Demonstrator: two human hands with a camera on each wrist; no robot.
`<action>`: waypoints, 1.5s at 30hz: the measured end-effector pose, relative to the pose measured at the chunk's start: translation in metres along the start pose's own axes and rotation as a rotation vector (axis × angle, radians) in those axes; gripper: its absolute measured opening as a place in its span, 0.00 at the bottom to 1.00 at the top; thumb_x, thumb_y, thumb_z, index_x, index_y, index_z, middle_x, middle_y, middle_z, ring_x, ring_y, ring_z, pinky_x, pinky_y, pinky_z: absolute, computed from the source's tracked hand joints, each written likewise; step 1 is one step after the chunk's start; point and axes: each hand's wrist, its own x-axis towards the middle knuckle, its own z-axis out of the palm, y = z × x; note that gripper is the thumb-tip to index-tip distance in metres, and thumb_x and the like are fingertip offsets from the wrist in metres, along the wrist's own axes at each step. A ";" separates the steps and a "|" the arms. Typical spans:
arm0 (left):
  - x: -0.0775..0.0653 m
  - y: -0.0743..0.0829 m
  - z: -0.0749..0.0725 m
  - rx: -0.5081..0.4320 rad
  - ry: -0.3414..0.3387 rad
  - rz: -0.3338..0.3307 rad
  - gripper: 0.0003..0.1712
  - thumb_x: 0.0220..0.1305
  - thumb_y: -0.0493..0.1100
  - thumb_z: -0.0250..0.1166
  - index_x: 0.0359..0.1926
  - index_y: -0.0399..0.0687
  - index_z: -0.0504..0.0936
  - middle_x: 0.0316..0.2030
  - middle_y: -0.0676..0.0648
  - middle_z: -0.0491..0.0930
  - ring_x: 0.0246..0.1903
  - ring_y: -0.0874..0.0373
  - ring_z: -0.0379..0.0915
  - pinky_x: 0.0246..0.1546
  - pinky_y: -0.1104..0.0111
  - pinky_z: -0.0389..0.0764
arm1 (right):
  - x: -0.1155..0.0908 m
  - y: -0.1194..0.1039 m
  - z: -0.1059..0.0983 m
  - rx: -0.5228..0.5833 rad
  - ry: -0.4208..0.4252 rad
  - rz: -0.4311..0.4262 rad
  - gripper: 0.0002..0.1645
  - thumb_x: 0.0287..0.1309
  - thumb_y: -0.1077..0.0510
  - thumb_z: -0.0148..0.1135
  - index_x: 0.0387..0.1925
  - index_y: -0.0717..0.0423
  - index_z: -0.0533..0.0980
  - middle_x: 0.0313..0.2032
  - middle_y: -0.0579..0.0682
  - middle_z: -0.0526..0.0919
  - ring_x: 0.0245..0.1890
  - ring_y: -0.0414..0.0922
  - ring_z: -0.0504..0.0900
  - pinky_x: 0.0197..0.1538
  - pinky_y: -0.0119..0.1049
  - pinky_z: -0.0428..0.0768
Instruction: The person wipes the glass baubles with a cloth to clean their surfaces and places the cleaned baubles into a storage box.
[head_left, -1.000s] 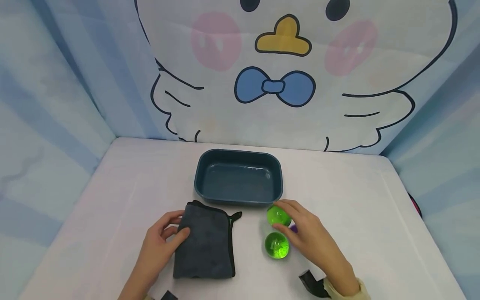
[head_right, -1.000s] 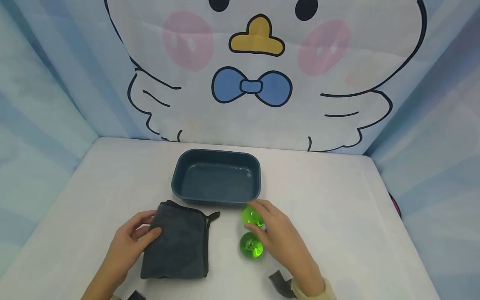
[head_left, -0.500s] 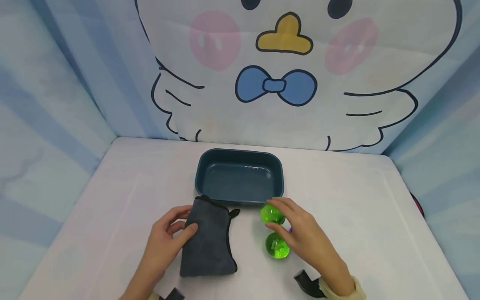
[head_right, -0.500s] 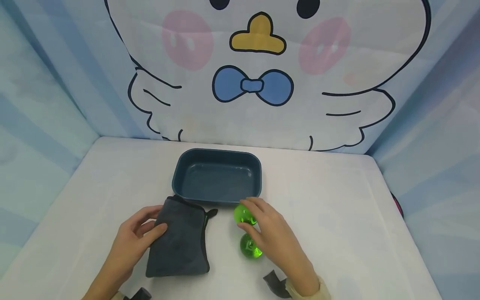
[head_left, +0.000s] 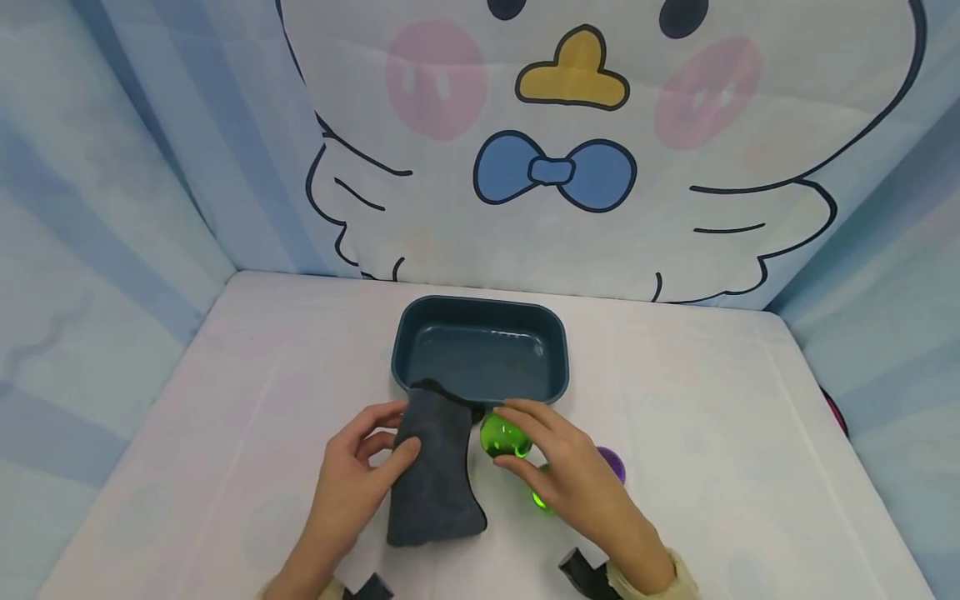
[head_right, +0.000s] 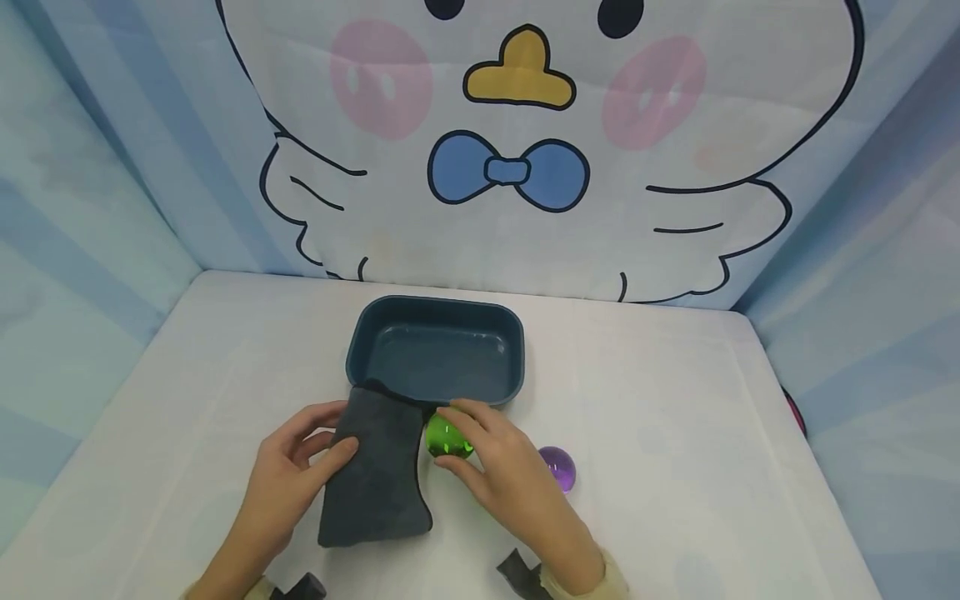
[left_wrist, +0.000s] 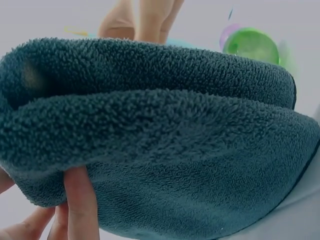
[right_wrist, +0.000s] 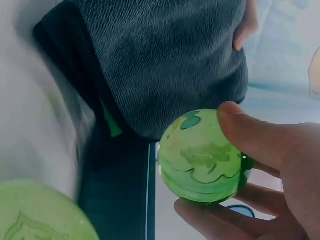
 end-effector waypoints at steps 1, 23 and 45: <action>0.000 0.001 0.001 -0.006 -0.001 0.006 0.24 0.60 0.35 0.71 0.58 0.47 0.79 0.48 0.43 0.78 0.36 0.57 0.79 0.33 0.71 0.83 | 0.001 -0.002 0.001 0.013 0.005 0.003 0.33 0.51 0.55 0.76 0.59 0.56 0.76 0.57 0.50 0.79 0.56 0.45 0.81 0.54 0.38 0.84; -0.001 0.012 0.020 -0.081 -0.025 0.042 0.20 0.63 0.40 0.70 0.57 0.47 0.81 0.50 0.45 0.81 0.41 0.56 0.81 0.35 0.69 0.86 | 0.011 -0.017 0.004 0.166 0.040 0.025 0.32 0.54 0.54 0.74 0.61 0.52 0.76 0.59 0.46 0.78 0.58 0.43 0.79 0.57 0.35 0.82; -0.001 -0.011 0.020 0.040 -0.182 0.415 0.29 0.50 0.36 0.78 0.55 0.50 0.83 0.57 0.50 0.79 0.58 0.59 0.74 0.57 0.68 0.80 | 0.009 -0.013 -0.001 0.207 0.086 -0.001 0.34 0.49 0.64 0.76 0.60 0.53 0.76 0.59 0.49 0.80 0.58 0.47 0.81 0.57 0.42 0.82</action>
